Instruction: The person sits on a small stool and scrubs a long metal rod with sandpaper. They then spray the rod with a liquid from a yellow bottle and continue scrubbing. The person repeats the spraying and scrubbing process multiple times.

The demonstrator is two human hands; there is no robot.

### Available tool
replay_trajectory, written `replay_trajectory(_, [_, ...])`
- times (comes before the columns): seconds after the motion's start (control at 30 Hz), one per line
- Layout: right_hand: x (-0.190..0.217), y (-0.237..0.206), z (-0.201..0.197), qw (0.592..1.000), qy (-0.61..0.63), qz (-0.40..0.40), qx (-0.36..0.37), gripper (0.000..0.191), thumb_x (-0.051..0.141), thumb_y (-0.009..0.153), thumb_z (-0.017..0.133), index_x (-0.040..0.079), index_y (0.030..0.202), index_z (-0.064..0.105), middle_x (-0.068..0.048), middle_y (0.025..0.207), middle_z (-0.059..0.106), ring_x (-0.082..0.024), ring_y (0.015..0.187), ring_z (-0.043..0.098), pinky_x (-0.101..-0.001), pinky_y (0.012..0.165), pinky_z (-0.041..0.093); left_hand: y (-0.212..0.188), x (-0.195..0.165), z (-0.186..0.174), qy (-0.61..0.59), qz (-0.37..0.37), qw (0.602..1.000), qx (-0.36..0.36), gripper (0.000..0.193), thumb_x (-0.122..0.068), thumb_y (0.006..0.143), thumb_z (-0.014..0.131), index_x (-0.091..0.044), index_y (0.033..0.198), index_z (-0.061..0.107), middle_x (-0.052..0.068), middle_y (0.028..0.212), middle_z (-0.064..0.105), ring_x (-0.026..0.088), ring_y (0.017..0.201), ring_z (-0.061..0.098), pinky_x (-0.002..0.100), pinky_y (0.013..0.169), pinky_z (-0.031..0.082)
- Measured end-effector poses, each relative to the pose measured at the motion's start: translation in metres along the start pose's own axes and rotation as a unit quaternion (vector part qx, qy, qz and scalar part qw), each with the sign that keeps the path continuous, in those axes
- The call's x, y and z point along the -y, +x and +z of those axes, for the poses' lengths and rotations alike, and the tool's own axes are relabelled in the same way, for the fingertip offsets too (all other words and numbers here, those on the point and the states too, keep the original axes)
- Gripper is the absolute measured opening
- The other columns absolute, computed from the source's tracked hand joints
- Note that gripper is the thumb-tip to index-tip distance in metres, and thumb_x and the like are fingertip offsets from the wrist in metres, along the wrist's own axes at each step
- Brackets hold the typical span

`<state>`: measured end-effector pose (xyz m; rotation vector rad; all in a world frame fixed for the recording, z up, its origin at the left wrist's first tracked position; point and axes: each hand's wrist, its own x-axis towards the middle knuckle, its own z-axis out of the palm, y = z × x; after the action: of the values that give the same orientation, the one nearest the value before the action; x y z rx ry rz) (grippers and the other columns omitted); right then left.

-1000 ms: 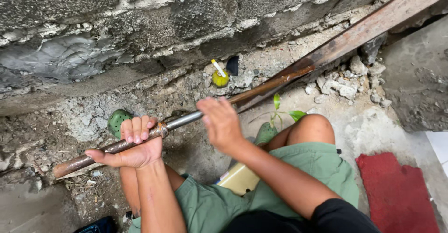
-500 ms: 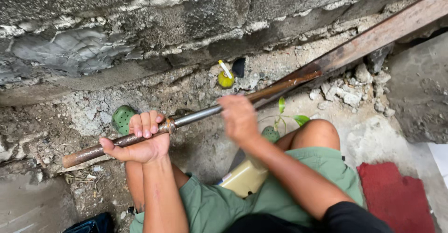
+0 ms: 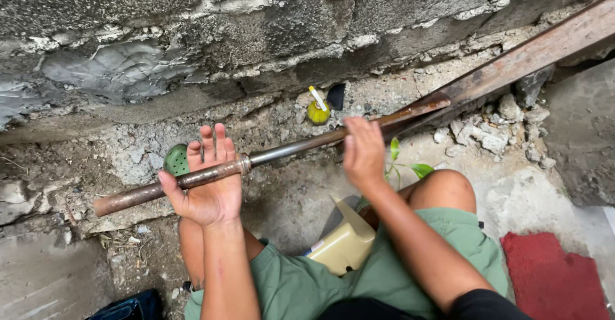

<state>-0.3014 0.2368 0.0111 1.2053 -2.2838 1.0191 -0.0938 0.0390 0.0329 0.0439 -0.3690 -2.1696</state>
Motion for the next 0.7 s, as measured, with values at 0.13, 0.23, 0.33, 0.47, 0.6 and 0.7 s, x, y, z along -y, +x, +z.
replay_trajectory(0.13, [0.077,-0.012,0.037,0.991,0.126,-0.047,0.019,0.042,0.026,0.111,0.037,0.005,0.134,0.065,-0.016,0.133,0.069,-0.033,0.131,0.063,-0.0503,0.119,0.042,-0.004,0.001,0.015,-0.026,-0.016,0.999,-0.015,0.061,-0.052,0.092,0.072,-0.005,0.128,0.058,0.016,0.151,0.049,0.037,0.157,0.037,0.051,0.13,0.037])
replay_trajectory(0.23, [0.097,-0.012,0.047,0.989,0.096,-0.098,0.048,0.046,0.028,0.113,0.035,0.003,0.139,0.064,-0.016,0.139,0.067,-0.034,0.135,0.061,-0.0551,0.119,0.038,-0.002,0.002,0.024,-0.013,-0.013,1.0,-0.006,0.056,-0.045,0.096,0.069,-0.005,0.133,0.056,0.017,0.159,0.045,0.039,0.16,0.032,0.052,0.13,0.035])
replay_trajectory(0.33, [0.065,0.0,0.031,0.988,0.119,-0.095,0.019,0.044,0.027,0.112,0.035,0.007,0.136,0.066,-0.013,0.137,0.067,-0.031,0.134,0.061,-0.0516,0.118,0.041,-0.001,-0.001,0.028,-0.013,-0.017,1.0,0.014,0.048,-0.035,0.099,0.063,-0.006,0.137,0.055,0.017,0.164,0.041,0.039,0.162,0.028,0.051,0.132,0.029])
replay_trajectory(0.47, [0.014,0.019,0.01,1.0,-0.021,0.003,0.018,0.04,0.02,0.11,0.039,0.001,0.132,0.067,-0.017,0.135,0.069,-0.035,0.133,0.061,-0.0553,0.117,0.038,0.0,-0.003,0.025,0.078,-0.005,0.996,0.032,0.046,-0.034,0.103,0.056,-0.005,0.138,0.056,0.018,0.162,0.042,0.034,0.162,0.025,0.048,0.133,0.02])
replay_trajectory(0.6, [0.045,0.01,0.026,0.998,0.054,-0.016,-0.013,0.04,0.017,0.11,0.037,0.003,0.135,0.065,-0.016,0.139,0.067,-0.032,0.138,0.059,-0.0531,0.124,0.036,-0.002,0.002,0.019,0.088,0.002,0.993,0.075,0.029,-0.028,0.109,0.056,-0.005,0.122,0.064,0.017,0.132,0.061,0.038,0.153,0.037,0.051,0.14,0.016])
replay_trajectory(0.7, [0.094,-0.008,0.035,0.986,0.14,-0.085,0.036,0.041,0.02,0.11,0.039,0.0,0.136,0.063,-0.018,0.137,0.067,-0.034,0.138,0.059,-0.0517,0.121,0.038,-0.004,0.005,0.014,0.085,-0.001,0.992,0.093,0.019,-0.025,0.107,0.058,-0.007,0.101,0.062,0.011,0.102,0.062,0.038,0.144,0.049,0.053,0.138,0.015])
